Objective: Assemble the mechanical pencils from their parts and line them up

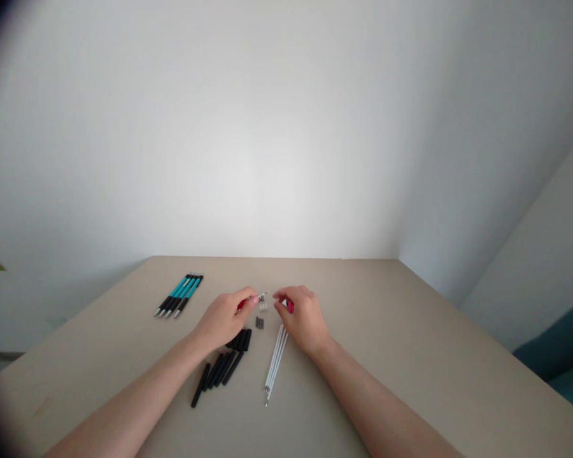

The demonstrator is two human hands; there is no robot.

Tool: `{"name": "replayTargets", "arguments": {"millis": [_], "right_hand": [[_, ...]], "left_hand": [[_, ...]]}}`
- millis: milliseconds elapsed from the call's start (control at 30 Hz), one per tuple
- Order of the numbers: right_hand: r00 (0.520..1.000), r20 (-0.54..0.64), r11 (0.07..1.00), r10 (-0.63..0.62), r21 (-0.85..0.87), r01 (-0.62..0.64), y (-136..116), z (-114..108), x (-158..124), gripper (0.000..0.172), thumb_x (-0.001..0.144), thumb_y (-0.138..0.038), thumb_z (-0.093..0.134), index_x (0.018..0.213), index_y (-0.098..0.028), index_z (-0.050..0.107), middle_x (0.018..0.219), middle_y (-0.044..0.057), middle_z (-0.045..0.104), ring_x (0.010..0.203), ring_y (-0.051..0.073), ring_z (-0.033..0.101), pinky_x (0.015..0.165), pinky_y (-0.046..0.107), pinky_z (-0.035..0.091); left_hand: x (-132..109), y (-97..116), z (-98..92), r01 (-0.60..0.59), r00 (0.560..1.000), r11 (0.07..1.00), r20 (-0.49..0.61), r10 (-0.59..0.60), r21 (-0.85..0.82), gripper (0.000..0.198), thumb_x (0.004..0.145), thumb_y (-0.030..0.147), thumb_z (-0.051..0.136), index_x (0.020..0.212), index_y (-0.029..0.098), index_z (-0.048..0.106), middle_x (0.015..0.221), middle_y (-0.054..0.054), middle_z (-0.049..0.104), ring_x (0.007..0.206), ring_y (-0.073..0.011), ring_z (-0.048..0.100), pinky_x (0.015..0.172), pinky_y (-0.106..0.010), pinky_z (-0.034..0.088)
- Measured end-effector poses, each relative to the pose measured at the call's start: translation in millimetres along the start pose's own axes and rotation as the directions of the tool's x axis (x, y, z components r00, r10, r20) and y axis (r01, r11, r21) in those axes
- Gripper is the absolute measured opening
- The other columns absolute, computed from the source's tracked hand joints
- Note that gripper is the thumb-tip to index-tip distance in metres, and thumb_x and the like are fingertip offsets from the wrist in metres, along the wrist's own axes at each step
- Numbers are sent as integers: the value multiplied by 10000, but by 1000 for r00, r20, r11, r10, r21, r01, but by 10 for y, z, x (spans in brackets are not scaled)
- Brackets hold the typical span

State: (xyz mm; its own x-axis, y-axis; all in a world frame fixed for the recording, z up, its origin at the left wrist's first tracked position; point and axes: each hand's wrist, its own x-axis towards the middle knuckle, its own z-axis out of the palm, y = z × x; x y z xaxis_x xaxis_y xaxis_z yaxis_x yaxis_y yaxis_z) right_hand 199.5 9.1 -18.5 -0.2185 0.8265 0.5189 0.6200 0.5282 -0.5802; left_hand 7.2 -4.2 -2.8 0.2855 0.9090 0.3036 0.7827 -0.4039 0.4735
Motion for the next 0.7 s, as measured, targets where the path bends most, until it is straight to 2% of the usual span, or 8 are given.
{"name": "replayTargets", "arguments": {"millis": [100,167,267,433,700], "right_hand": [[999,-38,998,35,44,-33,-15,-2,-5,200,774,-148,614,967,-186,652,786,26,677,715,169,595,705,293,453],[1000,-20,1000,7,30,-6,-16,-1,-7,165,775,-145,620,928,-191,663,794,29,680,732,172,592,717,296,449],[998,51,999,-48,-20,49,-5,5,-12,78,771,-142,644,804,-204,679,782,26,685,775,185,577,754,313,429],[979,195,990,-65,-110,88,-13,1,-22,101,773,-129,659,765,-222,696,779,14,699,835,201,549,794,341,373],[932,338,947,-132,-236,220,-72,-18,-32,115,813,-154,633,807,-237,713,814,28,701,910,208,527,800,350,314]], "left_hand": [[1,0,0,-5,1000,999,23,4,44,291,931,363,351,857,233,602,617,14,591,529,-130,490,528,-222,265],[7,1,-6,1,1000,997,16,-3,77,294,934,364,345,861,235,599,622,13,598,541,-132,502,528,-224,262],[25,-2,-26,60,998,990,-25,-58,129,299,937,367,338,861,233,595,600,13,591,529,-133,499,515,-230,240],[46,-15,-56,173,984,972,-73,-164,157,281,934,354,352,872,228,596,616,4,603,541,-133,517,511,-231,231],[49,-41,-40,184,982,968,-63,-176,168,273,931,349,352,848,236,586,599,1,594,556,-146,535,519,-228,250]]}}
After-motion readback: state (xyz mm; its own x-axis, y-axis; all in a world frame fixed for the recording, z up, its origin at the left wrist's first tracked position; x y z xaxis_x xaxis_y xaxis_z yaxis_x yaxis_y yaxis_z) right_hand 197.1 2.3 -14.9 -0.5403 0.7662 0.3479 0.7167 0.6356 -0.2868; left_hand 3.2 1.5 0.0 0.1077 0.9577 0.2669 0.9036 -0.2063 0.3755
